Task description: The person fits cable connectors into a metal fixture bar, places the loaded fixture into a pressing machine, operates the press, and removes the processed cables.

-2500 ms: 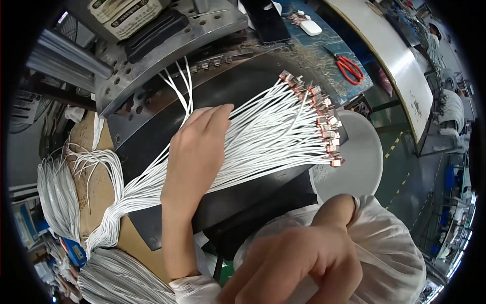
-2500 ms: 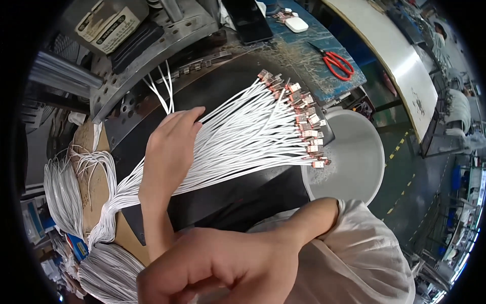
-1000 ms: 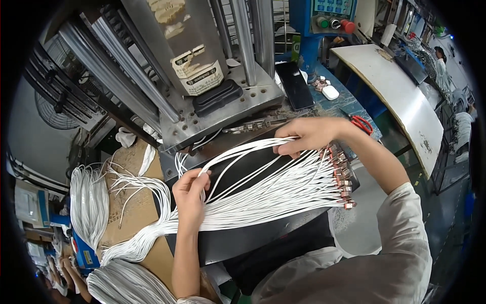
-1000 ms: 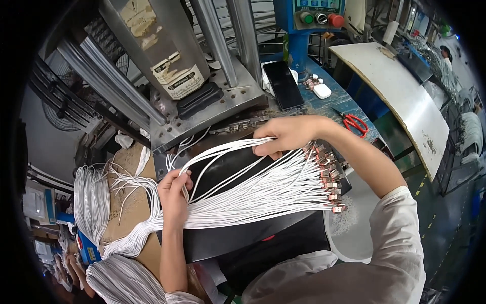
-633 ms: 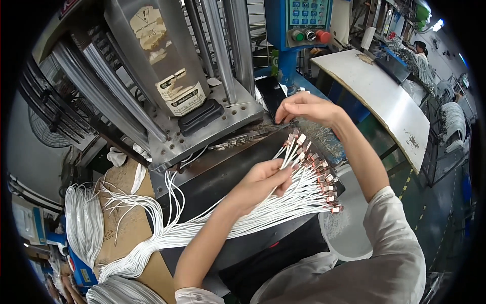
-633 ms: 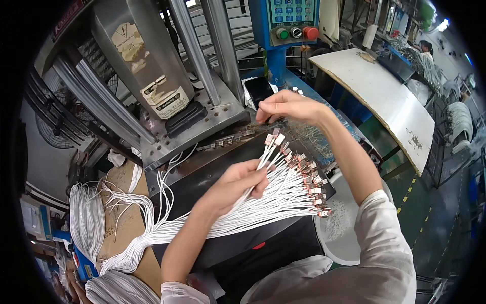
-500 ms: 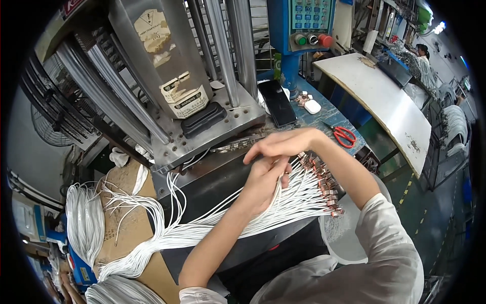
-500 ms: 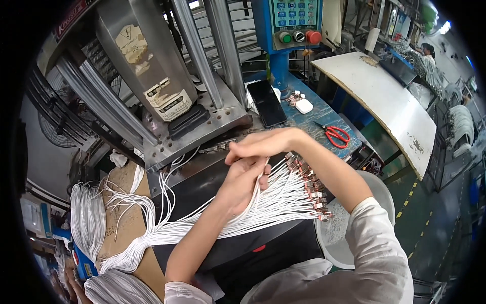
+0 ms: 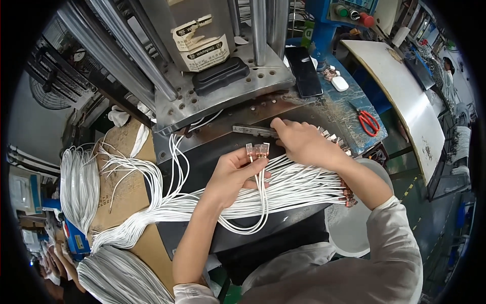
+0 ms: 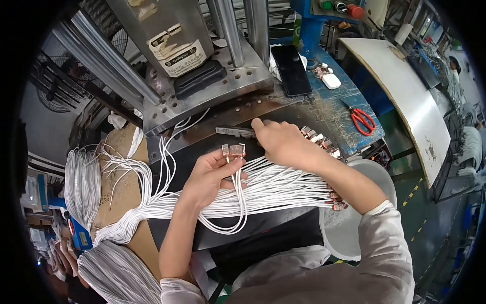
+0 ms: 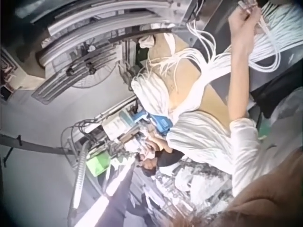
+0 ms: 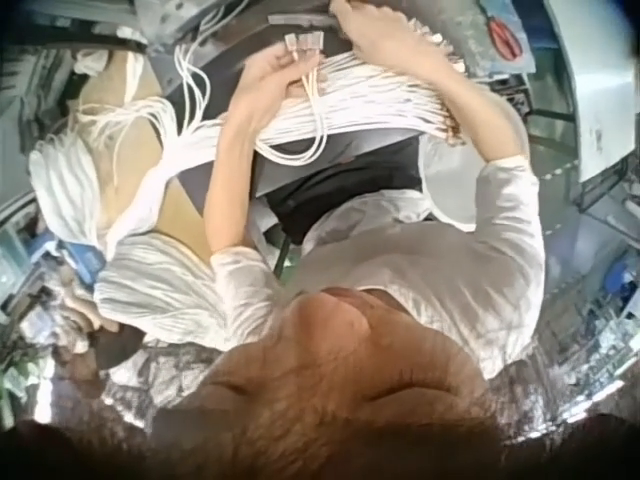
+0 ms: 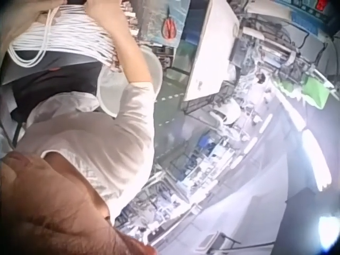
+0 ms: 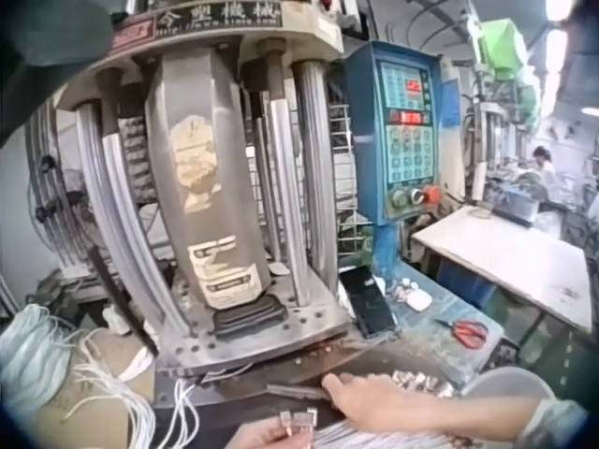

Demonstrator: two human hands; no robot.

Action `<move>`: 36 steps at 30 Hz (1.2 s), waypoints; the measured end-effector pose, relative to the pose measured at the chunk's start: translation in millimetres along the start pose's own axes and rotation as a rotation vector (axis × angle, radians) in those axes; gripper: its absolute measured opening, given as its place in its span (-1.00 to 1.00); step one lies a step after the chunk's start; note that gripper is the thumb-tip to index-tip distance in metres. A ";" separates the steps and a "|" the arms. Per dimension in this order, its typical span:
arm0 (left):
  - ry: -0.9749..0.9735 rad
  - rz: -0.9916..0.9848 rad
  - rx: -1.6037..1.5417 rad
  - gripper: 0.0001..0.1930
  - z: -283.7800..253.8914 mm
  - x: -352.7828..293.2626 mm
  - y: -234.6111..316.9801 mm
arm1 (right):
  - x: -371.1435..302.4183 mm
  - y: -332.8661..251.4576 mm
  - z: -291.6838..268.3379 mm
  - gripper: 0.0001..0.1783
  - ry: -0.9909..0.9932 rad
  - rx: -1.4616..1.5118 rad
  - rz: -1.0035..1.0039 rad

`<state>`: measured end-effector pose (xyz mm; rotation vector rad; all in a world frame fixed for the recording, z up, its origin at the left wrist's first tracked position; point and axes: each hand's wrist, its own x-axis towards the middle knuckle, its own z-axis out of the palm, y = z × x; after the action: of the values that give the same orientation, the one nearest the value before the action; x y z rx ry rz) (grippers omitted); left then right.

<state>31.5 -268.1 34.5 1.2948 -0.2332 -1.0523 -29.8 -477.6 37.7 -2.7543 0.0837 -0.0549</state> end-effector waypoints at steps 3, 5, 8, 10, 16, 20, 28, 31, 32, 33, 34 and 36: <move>0.016 -0.014 0.028 -0.77 4.1 2.7 -8.1 | 9.0 4.7 -2.4 -0.74 -0.131 0.336 0.078; 0.085 0.050 0.024 -0.79 8.7 3.9 -14.7 | 16.8 7.1 0.8 -0.71 -0.202 0.918 0.151; 0.107 0.067 0.036 -0.80 10.2 6.7 -17.5 | 12.8 5.8 2.4 -0.70 -0.239 1.085 0.159; 0.083 0.055 0.070 -0.81 8.6 8.2 -15.8 | 11.5 6.6 3.9 -0.68 -0.259 1.169 0.163; 0.108 0.046 0.078 -0.82 11.7 8.1 -12.4 | 13.0 8.5 10.4 -0.69 -0.226 1.141 0.082; 0.108 0.073 0.020 -0.82 10.2 6.8 -10.6 | 6.0 2.9 2.8 -0.68 -0.264 1.097 0.136; 0.143 0.050 -0.023 -0.83 9.8 7.0 -10.5 | 1.7 7.6 -5.4 -0.69 -0.260 1.103 0.136; 0.152 0.061 0.009 -0.82 10.2 6.1 -11.2 | 2.4 9.8 -0.5 -0.71 -0.256 1.080 0.081; 0.148 0.065 0.012 -0.82 10.5 5.2 -11.0 | 3.1 10.9 1.2 -0.72 -0.265 1.076 0.074; 0.144 0.069 0.016 -0.82 10.6 4.3 -10.8 | 3.5 11.4 1.0 -0.72 -0.275 1.071 0.068; 0.139 0.074 0.018 -0.81 10.6 3.7 -9.9 | 3.4 12.6 -1.0 -0.72 -0.271 1.070 0.065; 0.127 0.071 0.019 -0.81 9.4 1.1 -9.2 | 1.1 17.5 -3.9 -0.70 -0.285 1.137 0.075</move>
<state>21.2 -274.3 29.2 1.3553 -0.1916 -0.9066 -29.7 -495.3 34.8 -1.5991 0.0517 0.2382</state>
